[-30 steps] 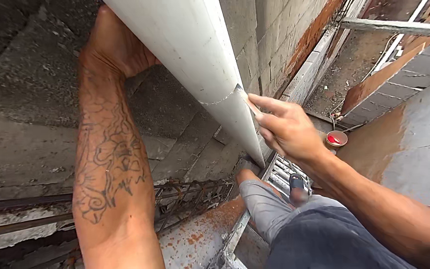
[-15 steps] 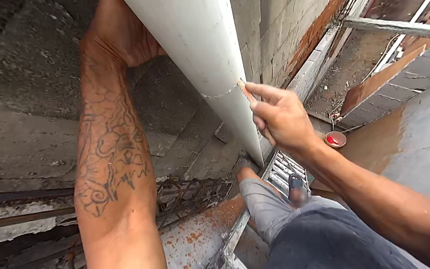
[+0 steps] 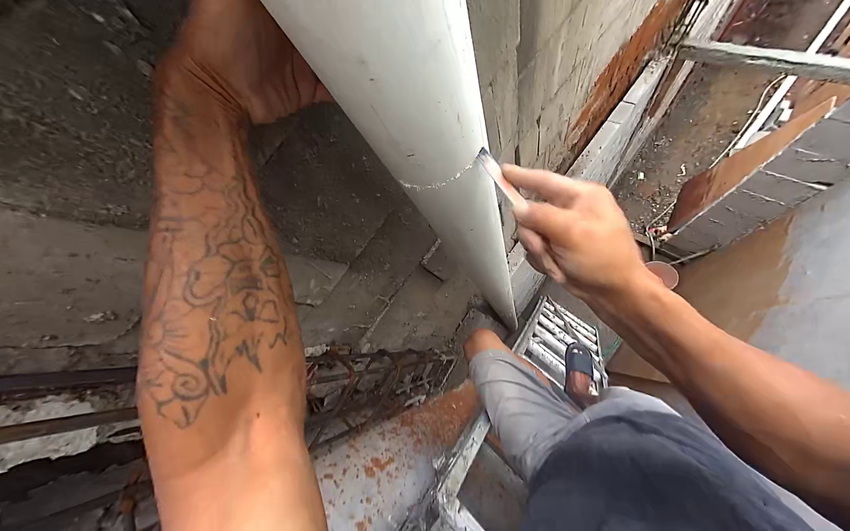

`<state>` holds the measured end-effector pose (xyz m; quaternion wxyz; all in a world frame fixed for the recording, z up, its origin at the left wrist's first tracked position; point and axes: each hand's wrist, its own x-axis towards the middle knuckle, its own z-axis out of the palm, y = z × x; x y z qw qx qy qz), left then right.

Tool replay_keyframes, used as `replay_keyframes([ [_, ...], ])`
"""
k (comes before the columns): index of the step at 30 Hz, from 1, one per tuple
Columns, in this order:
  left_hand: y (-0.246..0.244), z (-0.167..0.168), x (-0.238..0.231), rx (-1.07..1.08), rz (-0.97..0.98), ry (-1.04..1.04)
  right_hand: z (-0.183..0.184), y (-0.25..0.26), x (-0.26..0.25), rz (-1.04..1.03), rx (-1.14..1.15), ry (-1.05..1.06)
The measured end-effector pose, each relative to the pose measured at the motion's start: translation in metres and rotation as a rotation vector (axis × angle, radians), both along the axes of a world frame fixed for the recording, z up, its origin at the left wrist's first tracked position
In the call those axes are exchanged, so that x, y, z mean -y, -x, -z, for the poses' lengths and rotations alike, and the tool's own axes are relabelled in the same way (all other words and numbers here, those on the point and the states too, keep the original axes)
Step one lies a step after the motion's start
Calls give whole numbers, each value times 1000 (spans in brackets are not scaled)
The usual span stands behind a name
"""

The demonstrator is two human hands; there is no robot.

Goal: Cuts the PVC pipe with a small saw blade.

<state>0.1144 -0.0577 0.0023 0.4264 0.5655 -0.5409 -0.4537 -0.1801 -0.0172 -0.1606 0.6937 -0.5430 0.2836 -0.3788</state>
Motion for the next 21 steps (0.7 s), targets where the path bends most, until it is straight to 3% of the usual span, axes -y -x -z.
replay_keyframes([
  [21, -3, -5, 2, -19, 57, 26, 4, 13, -14, 18, -4, -10],
])
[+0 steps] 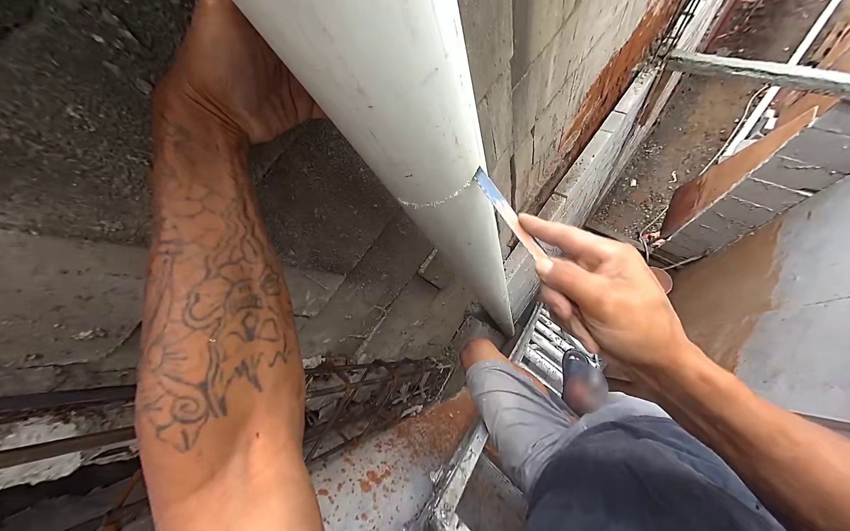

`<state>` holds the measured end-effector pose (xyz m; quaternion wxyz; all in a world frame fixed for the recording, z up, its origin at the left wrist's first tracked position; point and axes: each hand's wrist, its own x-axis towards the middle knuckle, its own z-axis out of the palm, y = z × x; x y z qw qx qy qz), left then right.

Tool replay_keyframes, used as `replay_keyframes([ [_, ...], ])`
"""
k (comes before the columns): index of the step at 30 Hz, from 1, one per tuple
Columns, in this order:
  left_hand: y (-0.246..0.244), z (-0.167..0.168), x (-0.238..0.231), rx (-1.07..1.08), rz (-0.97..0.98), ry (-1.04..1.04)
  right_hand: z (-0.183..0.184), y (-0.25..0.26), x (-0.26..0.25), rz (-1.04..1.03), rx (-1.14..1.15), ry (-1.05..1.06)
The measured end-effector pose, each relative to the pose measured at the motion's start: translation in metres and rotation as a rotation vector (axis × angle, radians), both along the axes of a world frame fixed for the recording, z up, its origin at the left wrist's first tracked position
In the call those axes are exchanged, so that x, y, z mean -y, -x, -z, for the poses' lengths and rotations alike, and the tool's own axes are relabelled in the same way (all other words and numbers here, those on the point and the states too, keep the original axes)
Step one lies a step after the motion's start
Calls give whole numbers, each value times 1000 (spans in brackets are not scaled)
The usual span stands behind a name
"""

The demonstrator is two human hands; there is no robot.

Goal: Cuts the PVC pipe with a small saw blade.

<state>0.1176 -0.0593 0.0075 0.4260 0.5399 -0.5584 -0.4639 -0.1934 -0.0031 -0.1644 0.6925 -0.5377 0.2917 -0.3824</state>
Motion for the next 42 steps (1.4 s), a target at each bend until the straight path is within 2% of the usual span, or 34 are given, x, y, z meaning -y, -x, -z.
replay_keyframes([
  [5, -1, 3, -2, 7, -2, 5, -11, -24, 19, -18, 18, 11],
  [9, -5, 5, 0, -16, -11, 0, 0, -4, 2, 0, -21, 19],
  [13, 0, 6, -4, 32, 7, 5, -8, -29, 13, 9, 36, -2],
  [17, 0, 2, -1, -10, 17, -2, 2, -3, -6, 11, -17, 6],
  [21, 0, 8, -2, 34, -15, 26, -8, -25, 13, -3, 23, 16],
  [25, 0, 3, -1, -34, -11, -15, 1, -5, -4, 12, 11, -11],
  [29, -1, 7, -2, -7, -2, -2, -9, -25, 13, -4, 22, -4],
  [32, -1, 4, 0, -6, 13, 2, -2, -4, -4, -11, 14, -23],
  [37, -3, 5, 1, 14, -2, 16, -9, -21, 9, -33, 25, 3],
  [42, -4, 1, 2, 42, 20, 28, -1, -11, 6, -17, 9, -1],
])
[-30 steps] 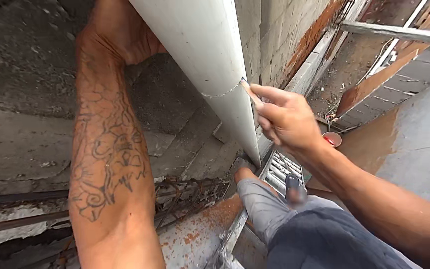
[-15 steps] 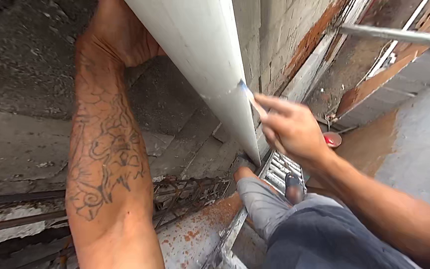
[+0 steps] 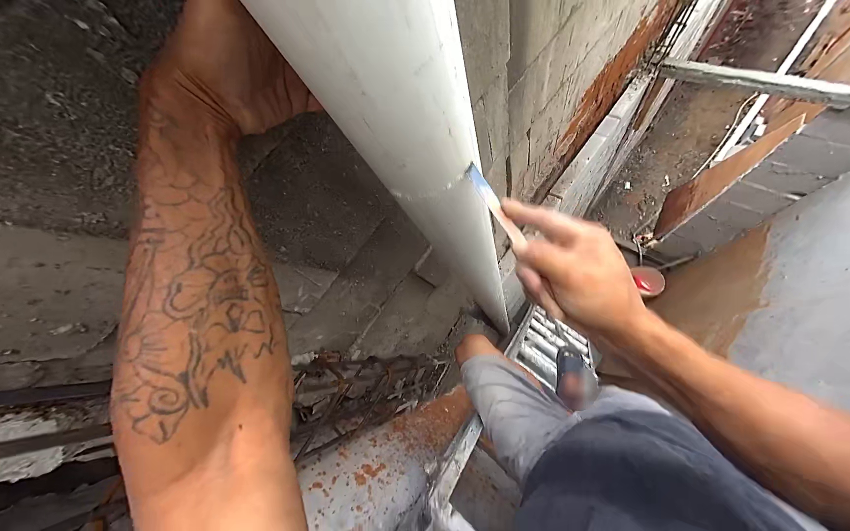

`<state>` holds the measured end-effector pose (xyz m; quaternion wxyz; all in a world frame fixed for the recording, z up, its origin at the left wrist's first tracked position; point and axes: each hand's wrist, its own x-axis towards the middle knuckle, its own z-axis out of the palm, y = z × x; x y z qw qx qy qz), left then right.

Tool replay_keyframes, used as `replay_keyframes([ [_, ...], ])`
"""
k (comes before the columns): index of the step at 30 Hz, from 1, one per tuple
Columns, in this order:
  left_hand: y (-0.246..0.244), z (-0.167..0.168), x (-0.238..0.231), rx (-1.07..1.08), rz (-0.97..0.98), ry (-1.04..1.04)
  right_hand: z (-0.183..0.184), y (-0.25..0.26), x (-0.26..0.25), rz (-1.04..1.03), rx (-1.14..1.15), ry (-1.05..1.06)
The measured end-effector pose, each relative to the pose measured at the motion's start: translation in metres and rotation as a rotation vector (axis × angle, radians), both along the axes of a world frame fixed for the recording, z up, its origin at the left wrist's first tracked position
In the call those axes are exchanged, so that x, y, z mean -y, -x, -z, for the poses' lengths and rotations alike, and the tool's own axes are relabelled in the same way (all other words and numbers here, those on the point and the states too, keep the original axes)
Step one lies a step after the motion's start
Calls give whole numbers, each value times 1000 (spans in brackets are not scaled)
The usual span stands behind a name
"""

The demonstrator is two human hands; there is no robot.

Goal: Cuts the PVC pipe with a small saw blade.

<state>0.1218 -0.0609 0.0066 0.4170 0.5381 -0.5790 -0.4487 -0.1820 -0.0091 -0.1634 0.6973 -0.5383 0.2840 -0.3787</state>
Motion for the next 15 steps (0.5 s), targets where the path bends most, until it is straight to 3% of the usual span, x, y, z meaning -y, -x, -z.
replay_keyframes([
  [15, 0, -1, 1, -34, -27, -17, 2, 9, -6, 13, -1, -12],
])
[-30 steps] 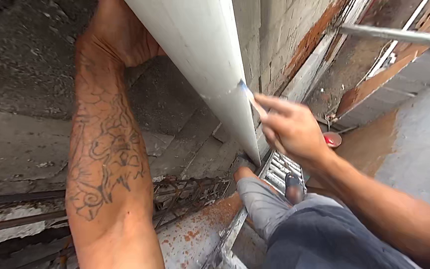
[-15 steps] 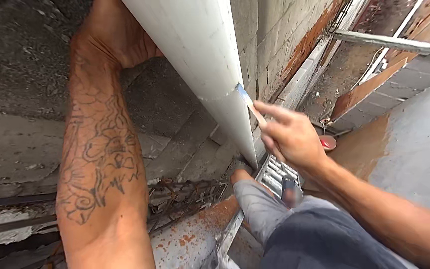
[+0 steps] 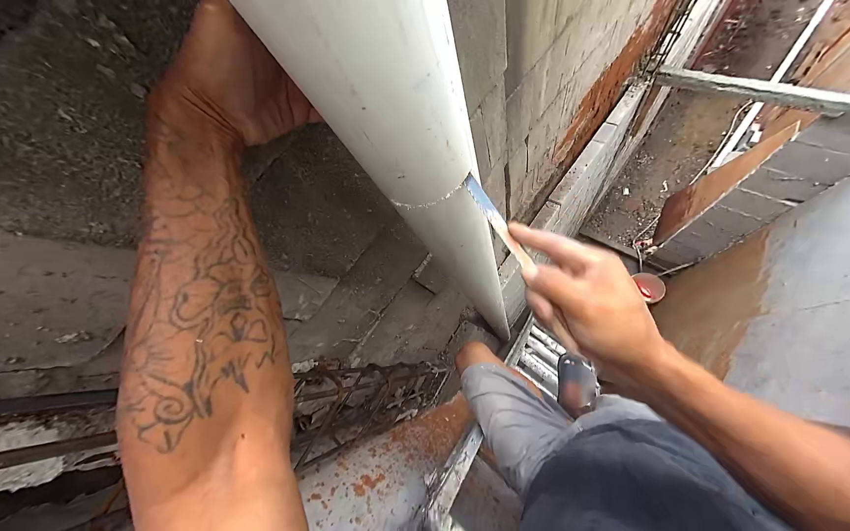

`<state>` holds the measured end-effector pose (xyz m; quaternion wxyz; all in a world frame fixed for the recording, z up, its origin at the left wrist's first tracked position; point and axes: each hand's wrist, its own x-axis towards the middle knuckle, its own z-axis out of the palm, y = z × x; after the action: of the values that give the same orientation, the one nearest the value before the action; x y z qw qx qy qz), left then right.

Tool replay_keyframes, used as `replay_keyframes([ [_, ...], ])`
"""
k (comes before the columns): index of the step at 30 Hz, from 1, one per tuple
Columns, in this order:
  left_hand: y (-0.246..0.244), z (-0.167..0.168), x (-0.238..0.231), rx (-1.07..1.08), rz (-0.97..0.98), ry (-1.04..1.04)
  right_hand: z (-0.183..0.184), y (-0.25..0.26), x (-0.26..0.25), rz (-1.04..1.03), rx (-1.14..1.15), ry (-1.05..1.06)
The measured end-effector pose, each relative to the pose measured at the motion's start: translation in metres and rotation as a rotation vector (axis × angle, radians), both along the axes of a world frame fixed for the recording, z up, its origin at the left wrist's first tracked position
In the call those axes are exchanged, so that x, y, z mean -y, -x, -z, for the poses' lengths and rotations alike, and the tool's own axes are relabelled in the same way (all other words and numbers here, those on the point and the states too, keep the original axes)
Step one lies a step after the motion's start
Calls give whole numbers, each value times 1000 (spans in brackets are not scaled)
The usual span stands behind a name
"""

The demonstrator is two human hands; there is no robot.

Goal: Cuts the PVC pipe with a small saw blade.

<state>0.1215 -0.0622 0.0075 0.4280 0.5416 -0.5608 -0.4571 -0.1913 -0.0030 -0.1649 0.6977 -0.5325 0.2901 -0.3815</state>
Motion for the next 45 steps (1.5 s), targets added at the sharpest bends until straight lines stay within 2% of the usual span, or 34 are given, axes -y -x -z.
replay_keyframes([
  [3, 3, 6, -3, 2, -21, -17, -7, -16, 8, -32, 19, 12],
  [7, 1, 1, -1, -26, -16, -28, 1, 1, -2, -11, -2, -10],
  [11, 5, 5, -4, 19, -51, -7, -8, -23, 14, -21, 30, 11],
  [14, 0, 4, -2, -5, -45, -10, 2, -2, -8, -15, 16, -17],
  [19, 3, 5, -4, -37, -46, -41, -5, -22, 6, -35, 43, -15],
  [23, -5, 6, 0, -41, -33, -23, 3, 0, -5, -8, 43, -57],
  [27, 2, 6, -3, -20, -24, -28, -8, -18, 9, -43, 16, 4],
  [31, 2, 4, -3, 4, -18, -3, 0, 1, -5, -10, 27, -47],
  [35, 1, 5, -2, -4, -11, -15, -10, -24, 14, -15, 51, -40],
  [39, 0, 5, -2, -18, -26, -14, 1, -1, -7, -15, 36, -45],
  [43, 6, 6, -4, -13, -63, -39, -8, -26, 13, -2, 49, -14],
  [45, 4, 4, -4, -12, -59, -25, -5, -16, 4, -24, 18, -4],
])
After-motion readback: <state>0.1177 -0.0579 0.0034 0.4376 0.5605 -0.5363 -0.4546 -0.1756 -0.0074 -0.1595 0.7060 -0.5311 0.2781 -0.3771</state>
